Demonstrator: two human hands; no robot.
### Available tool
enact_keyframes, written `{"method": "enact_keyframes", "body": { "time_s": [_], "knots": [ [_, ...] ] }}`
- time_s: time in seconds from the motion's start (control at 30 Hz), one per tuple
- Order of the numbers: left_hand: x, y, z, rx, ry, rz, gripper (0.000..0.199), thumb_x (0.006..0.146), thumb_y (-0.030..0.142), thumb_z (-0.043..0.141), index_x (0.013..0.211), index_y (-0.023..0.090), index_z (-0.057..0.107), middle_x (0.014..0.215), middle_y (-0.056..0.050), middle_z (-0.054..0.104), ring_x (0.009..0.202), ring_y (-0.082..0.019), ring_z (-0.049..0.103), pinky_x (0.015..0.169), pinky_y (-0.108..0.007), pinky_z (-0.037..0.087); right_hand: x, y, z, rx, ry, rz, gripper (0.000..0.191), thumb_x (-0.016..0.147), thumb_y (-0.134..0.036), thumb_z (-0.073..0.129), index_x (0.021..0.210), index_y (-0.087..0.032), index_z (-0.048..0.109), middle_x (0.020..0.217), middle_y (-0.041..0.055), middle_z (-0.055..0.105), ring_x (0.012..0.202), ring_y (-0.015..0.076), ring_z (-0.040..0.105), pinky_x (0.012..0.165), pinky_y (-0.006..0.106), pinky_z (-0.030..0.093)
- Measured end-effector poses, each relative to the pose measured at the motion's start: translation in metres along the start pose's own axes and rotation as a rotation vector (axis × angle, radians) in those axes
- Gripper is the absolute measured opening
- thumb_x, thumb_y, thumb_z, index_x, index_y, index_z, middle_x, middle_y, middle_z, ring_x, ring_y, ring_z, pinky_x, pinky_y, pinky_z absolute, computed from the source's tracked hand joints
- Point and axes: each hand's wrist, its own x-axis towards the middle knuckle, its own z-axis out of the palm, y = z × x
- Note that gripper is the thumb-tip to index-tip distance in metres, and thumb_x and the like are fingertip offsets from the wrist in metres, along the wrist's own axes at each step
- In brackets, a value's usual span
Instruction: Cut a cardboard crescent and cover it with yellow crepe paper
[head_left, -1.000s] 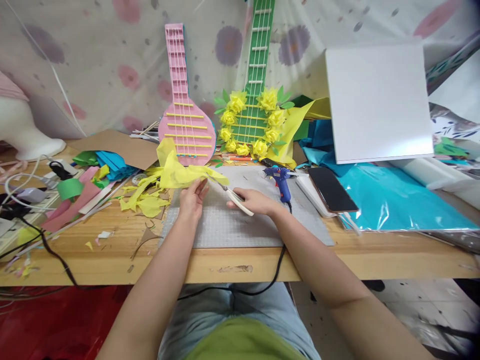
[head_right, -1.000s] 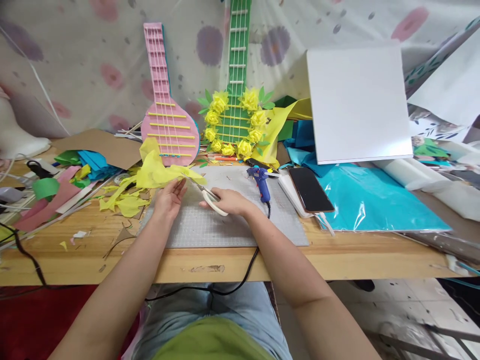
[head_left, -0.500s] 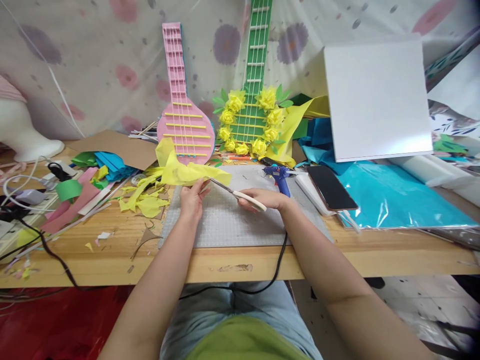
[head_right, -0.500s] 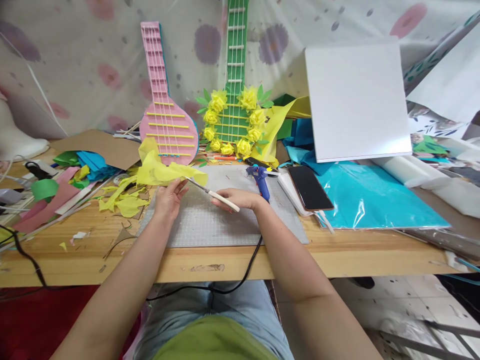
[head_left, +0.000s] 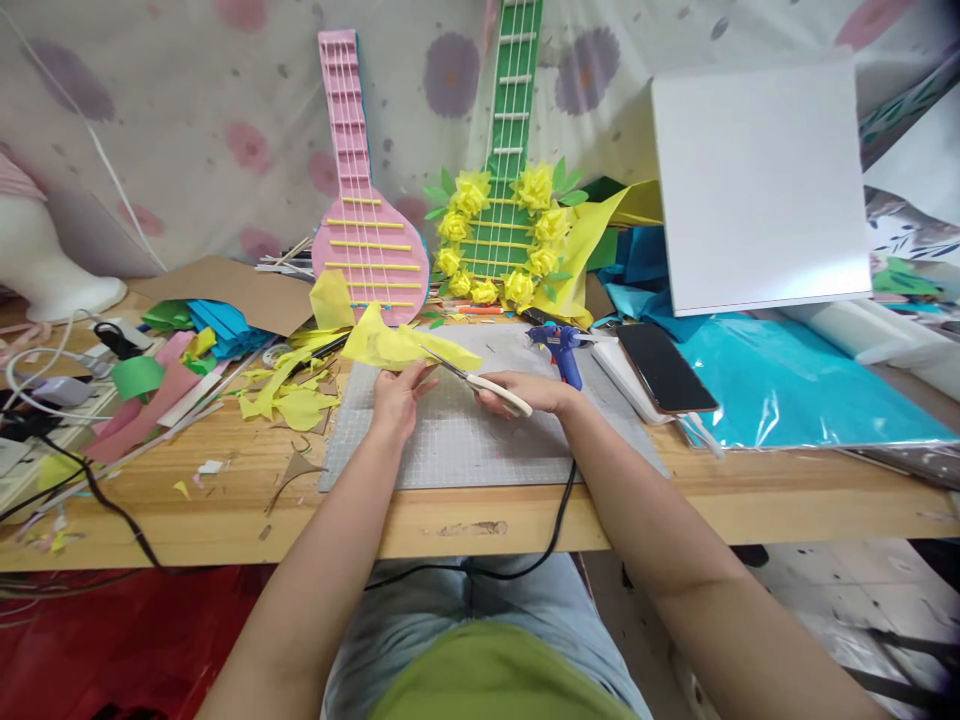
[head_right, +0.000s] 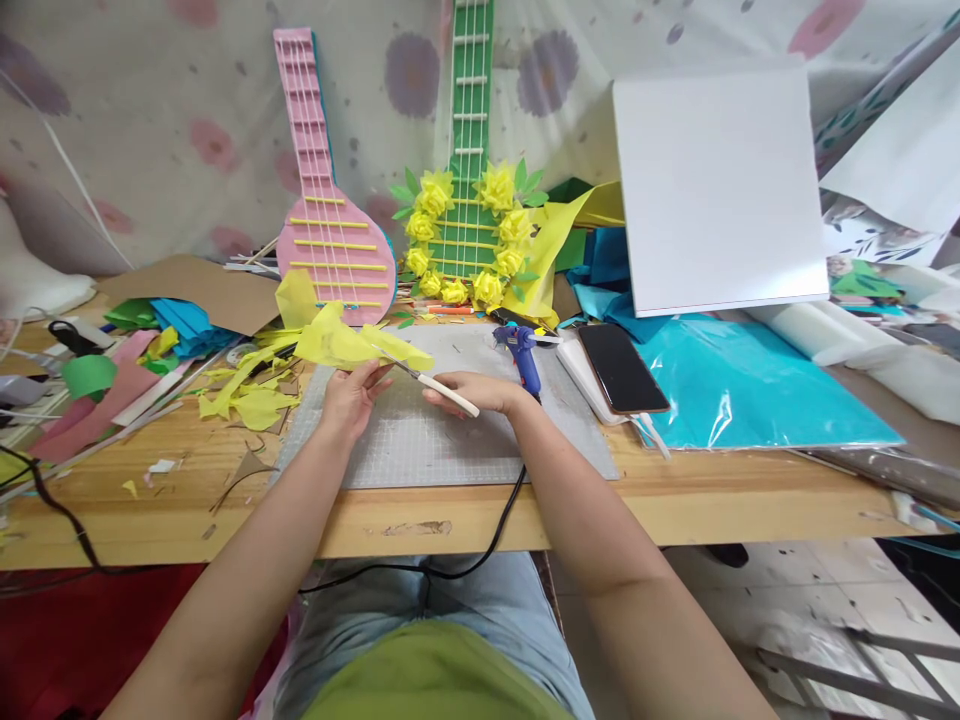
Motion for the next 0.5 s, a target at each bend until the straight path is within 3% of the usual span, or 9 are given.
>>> {"method": "enact_keyframes", "body": {
  "time_s": [0.5],
  "knots": [
    [-0.0004,-0.0022,0.0009,-0.021,0.000,0.016,0.028,0.057,0.013,0.070,0.084,0.013,0.063,0.084,-0.004,0.070,0.072,-0.015,0.067,0.050,-0.019,0.051,-0.0006,-0.0041,0.0006,-0.068,0.034,0.045,0.047,0.074,-0.064,0.049,0.077,-0.017,0.042,0.062,-0.0037,0.043,0.053,0.0065,0.040,0.047,0.021,0.034]
  ]
}}
